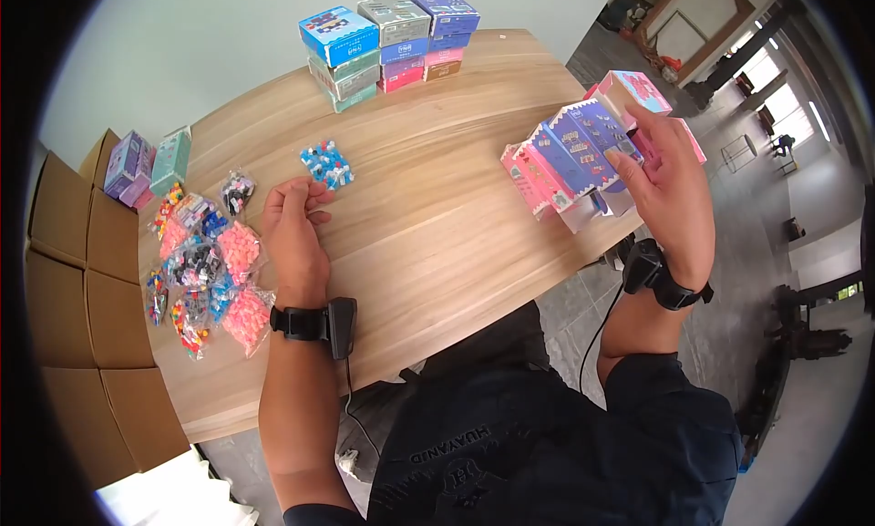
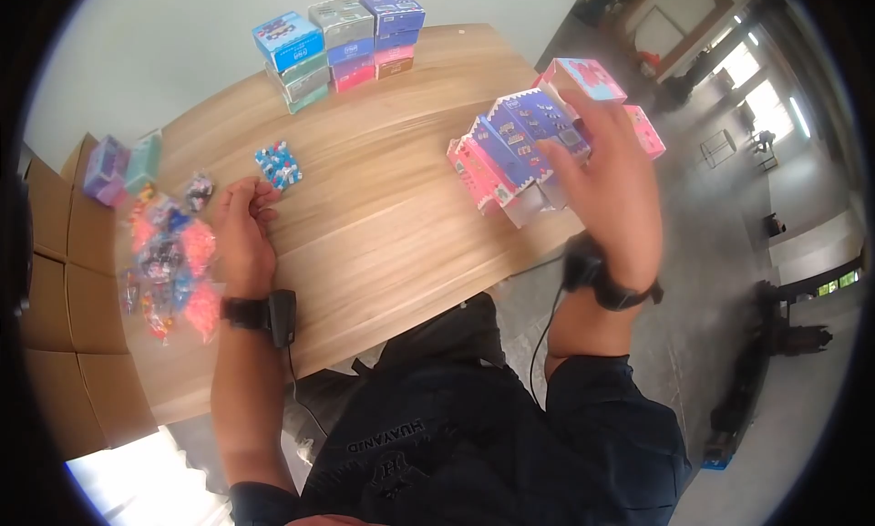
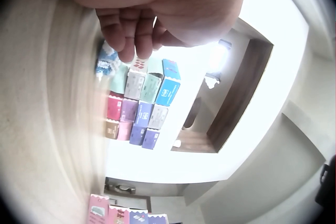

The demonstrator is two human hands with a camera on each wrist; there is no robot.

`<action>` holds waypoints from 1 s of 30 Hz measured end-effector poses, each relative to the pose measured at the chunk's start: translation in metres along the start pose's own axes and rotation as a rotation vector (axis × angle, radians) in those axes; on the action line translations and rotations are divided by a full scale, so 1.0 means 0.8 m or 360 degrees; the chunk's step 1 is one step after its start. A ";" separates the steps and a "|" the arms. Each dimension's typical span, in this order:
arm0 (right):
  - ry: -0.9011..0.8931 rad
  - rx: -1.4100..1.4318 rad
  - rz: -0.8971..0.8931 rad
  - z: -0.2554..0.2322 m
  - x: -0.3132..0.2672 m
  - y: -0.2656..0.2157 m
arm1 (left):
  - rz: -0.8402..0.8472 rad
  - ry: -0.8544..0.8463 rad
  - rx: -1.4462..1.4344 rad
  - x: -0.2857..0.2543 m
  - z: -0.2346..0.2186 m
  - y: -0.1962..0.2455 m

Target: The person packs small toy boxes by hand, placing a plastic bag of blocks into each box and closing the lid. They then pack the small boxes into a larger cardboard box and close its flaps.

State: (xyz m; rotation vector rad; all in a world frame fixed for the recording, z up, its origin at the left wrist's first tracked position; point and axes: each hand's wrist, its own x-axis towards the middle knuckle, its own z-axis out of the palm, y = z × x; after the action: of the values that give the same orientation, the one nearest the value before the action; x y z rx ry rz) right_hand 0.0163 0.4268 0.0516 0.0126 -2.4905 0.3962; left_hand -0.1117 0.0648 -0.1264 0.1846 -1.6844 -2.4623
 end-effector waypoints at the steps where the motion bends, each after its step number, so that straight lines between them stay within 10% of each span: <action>1: -0.0011 -0.0040 0.0068 0.002 -0.001 0.003 | -0.0001 -0.0004 -0.0009 0.000 -0.001 0.001; 18: -0.0046 -0.0079 0.0167 0.025 0.002 0.007 | -0.0084 -0.0059 -0.0108 0.002 -0.001 0.004; 22: 0.0034 0.0661 0.0177 0.028 0.007 -0.020 | -0.0058 -0.0040 -0.0065 0.002 0.002 0.005; 30: -0.0512 0.0659 -0.0820 0.133 0.058 -0.124 | -0.0281 -0.0395 -0.0349 -0.012 0.013 0.024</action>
State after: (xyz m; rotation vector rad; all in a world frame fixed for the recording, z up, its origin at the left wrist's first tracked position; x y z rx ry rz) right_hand -0.0720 0.3060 0.0241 0.9260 -2.5361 0.7159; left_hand -0.1030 0.0695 -0.1047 0.0005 -1.5243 -2.8829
